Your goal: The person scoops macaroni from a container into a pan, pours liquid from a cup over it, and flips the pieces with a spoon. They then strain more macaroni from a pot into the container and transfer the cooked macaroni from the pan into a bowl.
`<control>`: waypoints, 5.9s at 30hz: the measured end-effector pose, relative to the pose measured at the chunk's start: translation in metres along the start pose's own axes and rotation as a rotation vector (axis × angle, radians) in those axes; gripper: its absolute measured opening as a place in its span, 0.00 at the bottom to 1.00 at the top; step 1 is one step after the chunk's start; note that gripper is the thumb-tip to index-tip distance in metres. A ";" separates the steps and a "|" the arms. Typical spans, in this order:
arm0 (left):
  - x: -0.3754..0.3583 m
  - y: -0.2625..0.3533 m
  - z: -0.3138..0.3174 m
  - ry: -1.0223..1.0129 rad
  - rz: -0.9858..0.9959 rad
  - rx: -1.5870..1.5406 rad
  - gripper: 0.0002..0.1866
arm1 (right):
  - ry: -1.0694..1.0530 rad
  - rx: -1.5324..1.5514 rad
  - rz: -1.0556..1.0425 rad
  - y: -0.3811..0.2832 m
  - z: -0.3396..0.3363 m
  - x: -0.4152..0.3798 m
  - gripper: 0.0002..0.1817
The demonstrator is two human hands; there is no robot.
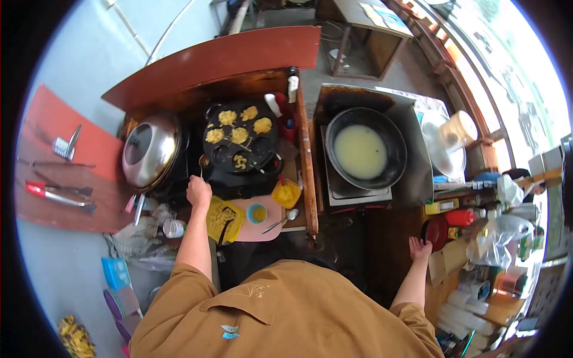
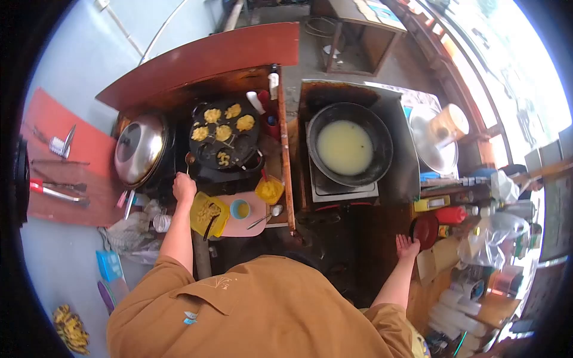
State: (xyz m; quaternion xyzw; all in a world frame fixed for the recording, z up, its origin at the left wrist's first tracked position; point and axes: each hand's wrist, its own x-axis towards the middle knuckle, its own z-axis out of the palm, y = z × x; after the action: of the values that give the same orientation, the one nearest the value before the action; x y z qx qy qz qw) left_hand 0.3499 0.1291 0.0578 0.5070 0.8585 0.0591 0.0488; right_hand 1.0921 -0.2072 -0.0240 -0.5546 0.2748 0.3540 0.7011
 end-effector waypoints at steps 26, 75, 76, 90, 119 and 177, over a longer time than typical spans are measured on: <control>0.127 0.174 -0.028 0.093 0.802 -0.072 0.05 | -0.113 -0.351 -0.272 0.049 0.034 -0.218 0.12; 0.242 0.203 -0.043 -0.690 0.713 -0.126 0.10 | -0.651 -0.835 -0.152 0.323 0.347 -0.342 0.19; 0.243 0.200 -0.045 -0.686 0.708 -0.128 0.10 | -0.641 -0.831 -0.155 0.325 0.351 -0.342 0.19; 0.090 0.122 -0.124 0.364 1.469 -0.058 0.13 | -0.717 -0.724 -0.158 0.343 0.380 -0.334 0.18; 0.087 0.170 -0.062 -0.051 0.921 -0.133 0.11 | -0.618 -0.741 -0.075 0.329 0.266 -0.341 0.15; 0.106 0.180 -0.056 -0.259 1.011 -0.048 0.10 | -0.588 -0.581 -0.010 0.326 0.267 -0.348 0.14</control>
State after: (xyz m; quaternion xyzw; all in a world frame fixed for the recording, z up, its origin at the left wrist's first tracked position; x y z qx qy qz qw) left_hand 0.4465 0.3058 0.1382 0.8601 0.4919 0.0316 0.1315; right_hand 0.6211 0.0298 0.1193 -0.6059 -0.0514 0.5569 0.5658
